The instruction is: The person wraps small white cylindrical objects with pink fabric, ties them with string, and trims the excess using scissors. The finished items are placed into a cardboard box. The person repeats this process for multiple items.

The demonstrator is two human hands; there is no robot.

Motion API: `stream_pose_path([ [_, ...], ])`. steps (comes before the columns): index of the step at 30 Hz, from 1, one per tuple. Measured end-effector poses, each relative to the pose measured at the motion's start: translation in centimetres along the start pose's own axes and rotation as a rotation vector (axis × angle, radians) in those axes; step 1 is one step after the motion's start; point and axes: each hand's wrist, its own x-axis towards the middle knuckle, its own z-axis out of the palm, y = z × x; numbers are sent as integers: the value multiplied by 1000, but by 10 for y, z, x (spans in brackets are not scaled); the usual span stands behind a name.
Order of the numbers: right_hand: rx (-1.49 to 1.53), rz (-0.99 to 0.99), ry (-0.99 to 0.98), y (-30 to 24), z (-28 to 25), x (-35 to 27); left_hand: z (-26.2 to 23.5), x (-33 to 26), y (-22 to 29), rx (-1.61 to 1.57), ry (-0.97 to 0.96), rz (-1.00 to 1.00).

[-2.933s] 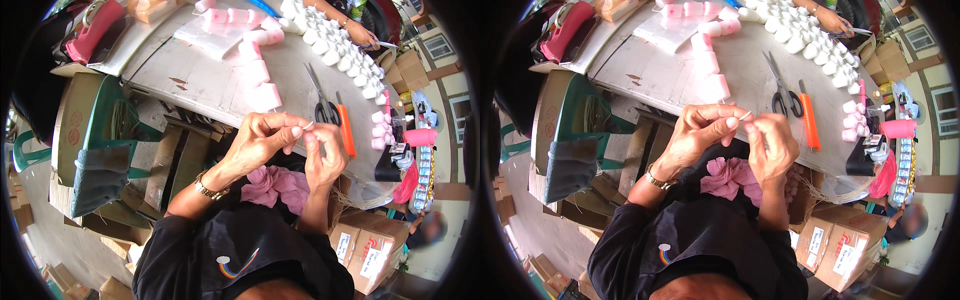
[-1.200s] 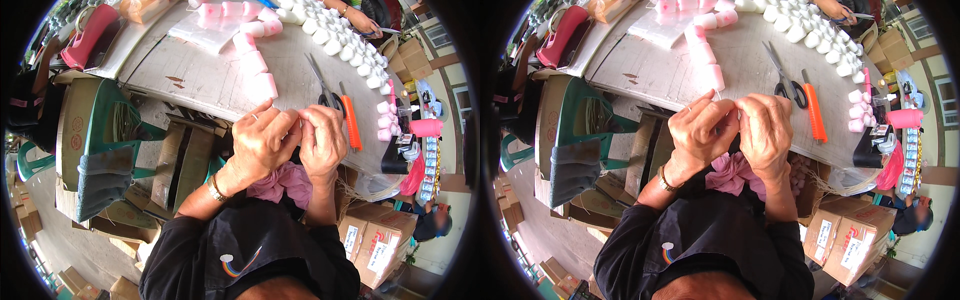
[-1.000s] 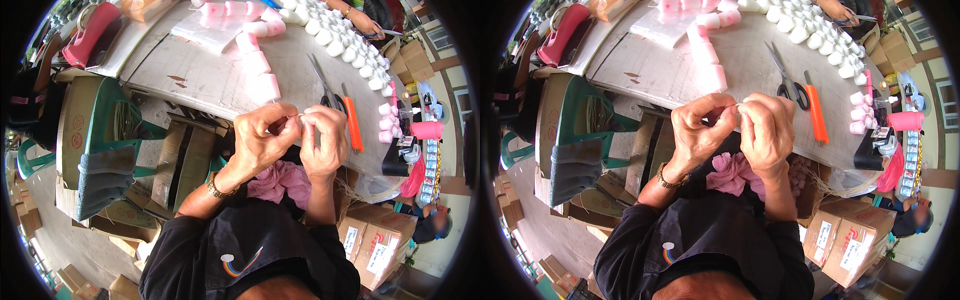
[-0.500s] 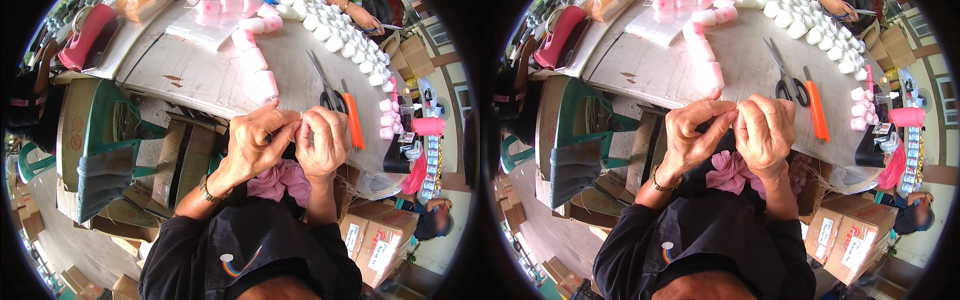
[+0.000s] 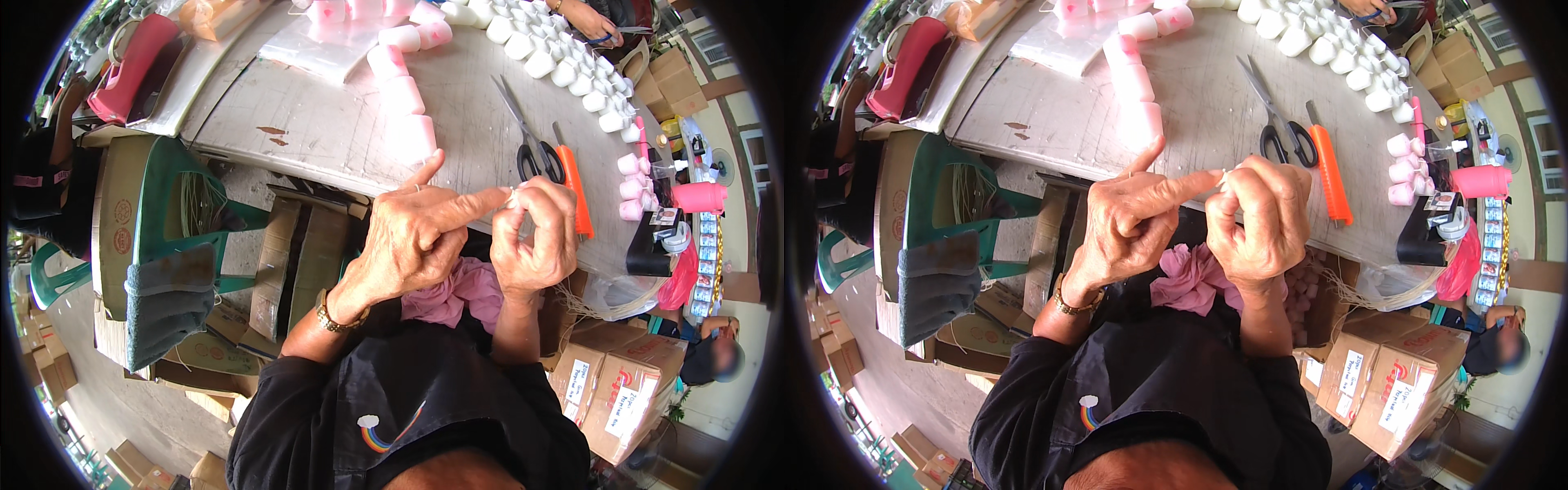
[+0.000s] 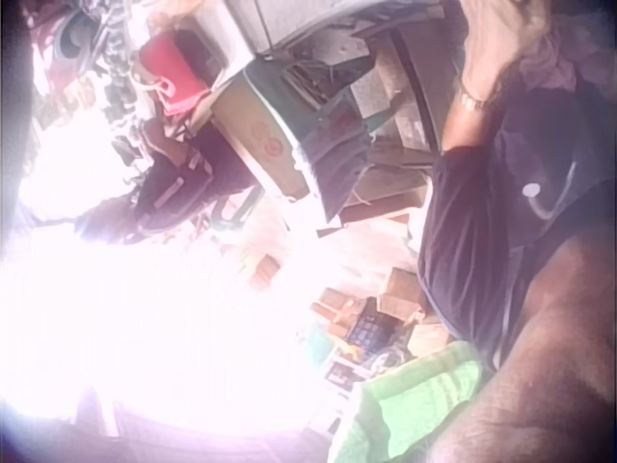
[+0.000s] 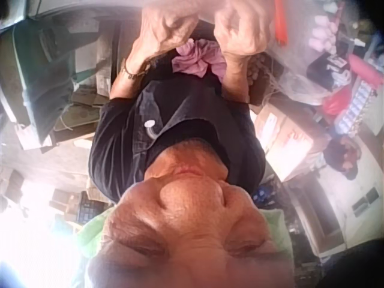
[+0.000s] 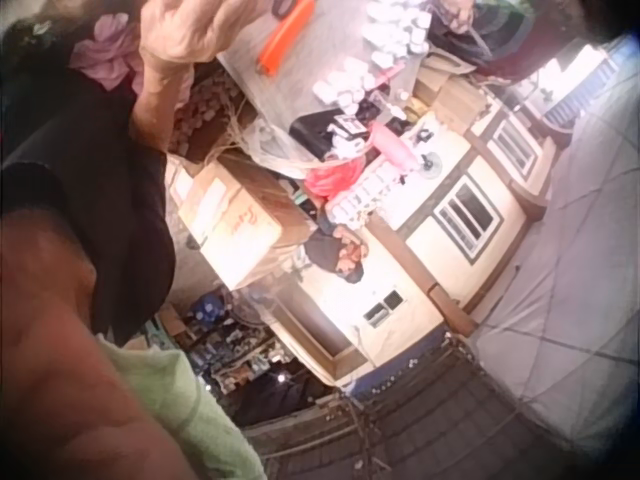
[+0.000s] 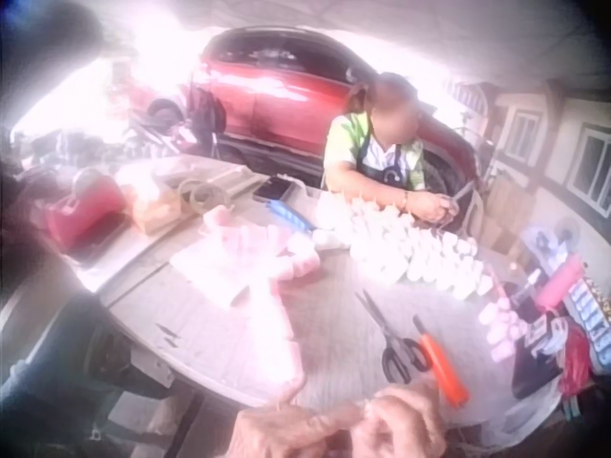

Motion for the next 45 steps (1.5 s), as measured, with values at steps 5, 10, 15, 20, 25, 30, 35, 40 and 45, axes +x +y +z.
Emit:
stream_pose_path([
  [5, 126, 150, 16, -2, -2, -1, 2, -1, 0, 38, 110, -48],
  [10, 658, 525, -122, -13, -17, 7, 3, -1, -2, 49, 191, -53],
  [15, 348, 241, -248, -11, -20, 16, 6, 1, -2, 153, 200, 13],
  [20, 169, 149, -221, -7, -15, 11, 5, -1, -1, 235, 179, 33],
  [25, 145, 271, -190, -6, -12, -2, 5, -4, -3, 272, 139, 67],
  [30, 357, 392, -179, -12, -12, -5, 4, -13, -3, 262, 184, 9],
  [35, 526, 558, -396, -24, -36, -14, 4, -25, -9, 274, 232, -48],
  [40, 213, 628, -328, -5, -109, -44, 8, -45, -13, 155, 249, -105],
  [45, -43, 776, -301, 0, -174, -77, 9, -53, -21, 178, 206, -274],
])
